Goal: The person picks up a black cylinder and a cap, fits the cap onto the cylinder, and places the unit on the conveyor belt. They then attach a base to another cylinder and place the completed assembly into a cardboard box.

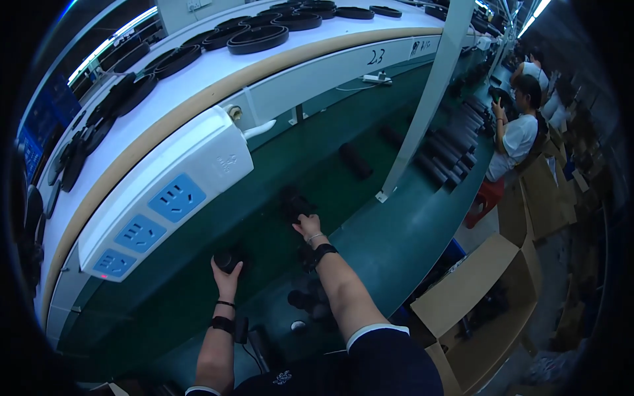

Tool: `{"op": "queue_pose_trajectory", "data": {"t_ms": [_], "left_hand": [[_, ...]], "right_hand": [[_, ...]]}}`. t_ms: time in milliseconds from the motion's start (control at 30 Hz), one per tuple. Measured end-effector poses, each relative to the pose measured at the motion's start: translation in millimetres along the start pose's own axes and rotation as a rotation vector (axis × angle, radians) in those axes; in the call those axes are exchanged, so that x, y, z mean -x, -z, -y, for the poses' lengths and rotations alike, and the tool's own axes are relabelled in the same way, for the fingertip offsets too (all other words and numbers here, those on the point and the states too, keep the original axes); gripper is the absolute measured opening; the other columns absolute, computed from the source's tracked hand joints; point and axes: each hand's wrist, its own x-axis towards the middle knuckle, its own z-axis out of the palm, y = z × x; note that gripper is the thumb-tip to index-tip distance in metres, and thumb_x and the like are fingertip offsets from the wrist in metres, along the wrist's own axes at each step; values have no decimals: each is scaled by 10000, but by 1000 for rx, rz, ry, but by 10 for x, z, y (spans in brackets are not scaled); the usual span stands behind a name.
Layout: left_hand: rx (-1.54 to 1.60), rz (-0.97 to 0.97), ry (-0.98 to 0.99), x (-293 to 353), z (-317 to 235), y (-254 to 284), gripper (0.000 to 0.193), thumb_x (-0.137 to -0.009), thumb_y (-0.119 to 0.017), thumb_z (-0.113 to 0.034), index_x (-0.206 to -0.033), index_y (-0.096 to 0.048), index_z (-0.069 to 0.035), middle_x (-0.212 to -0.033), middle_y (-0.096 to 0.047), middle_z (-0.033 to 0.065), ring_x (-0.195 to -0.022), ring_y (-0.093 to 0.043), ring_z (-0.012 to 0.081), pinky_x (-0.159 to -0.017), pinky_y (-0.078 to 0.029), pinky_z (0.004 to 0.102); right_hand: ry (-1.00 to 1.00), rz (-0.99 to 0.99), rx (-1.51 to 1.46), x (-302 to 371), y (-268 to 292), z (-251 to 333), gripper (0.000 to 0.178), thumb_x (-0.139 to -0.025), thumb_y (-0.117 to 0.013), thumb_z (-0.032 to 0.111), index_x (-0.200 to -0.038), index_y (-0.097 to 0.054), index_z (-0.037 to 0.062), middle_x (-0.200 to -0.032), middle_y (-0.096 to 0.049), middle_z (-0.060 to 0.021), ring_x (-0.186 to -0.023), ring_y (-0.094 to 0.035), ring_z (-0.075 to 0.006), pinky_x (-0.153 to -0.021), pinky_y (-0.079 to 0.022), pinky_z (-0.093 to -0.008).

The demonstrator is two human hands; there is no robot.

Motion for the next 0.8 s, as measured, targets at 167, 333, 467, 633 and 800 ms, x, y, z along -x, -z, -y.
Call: {"op": "queue_pose_trajectory", "data": {"t_ms": [167, 333, 467, 633, 800], "left_hand": [[-312, -18, 47, 228, -285, 63, 914, -739, -807, -126, -1447, -232, -70, -1396, -306, 168, -1268, -370, 318, -1034, -383, 427], [-116, 82, 213, 845, -451, 615, 621, -791, -749, -92, -1326, -432, -96, -1265, -418, 144, -1113, -478, 242, -921, -451, 350], [241, 332, 436, 1234, -623, 868, 234, -845, -694, -54, -1063, -613, -35, -942, -618, 56, -821, -598, 129, -748, -487, 242], [410, 566, 515, 1510, -1079, 583, 172, -890, -642, -52, -1057, -613, -24, -855, -648, 29, -751, -613, 102, -696, -496, 209], [484, 808, 750, 2006, -1015, 166, 160, -932, -597, -131, -1066, -615, -44, -910, -660, 51, -806, -628, 114, -697, -518, 226]], "right_hand": [[-49, 43, -65, -81, 254, 74, 391, -833, -602, 14, -1161, -389, 9, -958, -469, -128, -785, -584, -255, -704, -623, -357], [-29, 90, 132, 433, 465, 59, 382, -885, -577, 74, -1220, -402, 19, -1034, -521, -148, -858, -617, -277, -784, -590, -362], [-55, 484, 46, 1727, 1206, 341, 240, -956, -523, 115, -1180, -562, 40, -1046, -624, -127, -939, -648, -226, -802, -552, -294], [134, 12, 41, 3333, 2891, 585, 205, -930, -556, 109, -1118, -602, 43, -925, -662, -97, -819, -661, -182, -696, -552, -273], [363, -568, -140, 4684, 4607, 177, 123, -897, -574, 112, -1004, -620, 72, -770, -643, -62, -656, -629, -153, -568, -510, -247]]}}
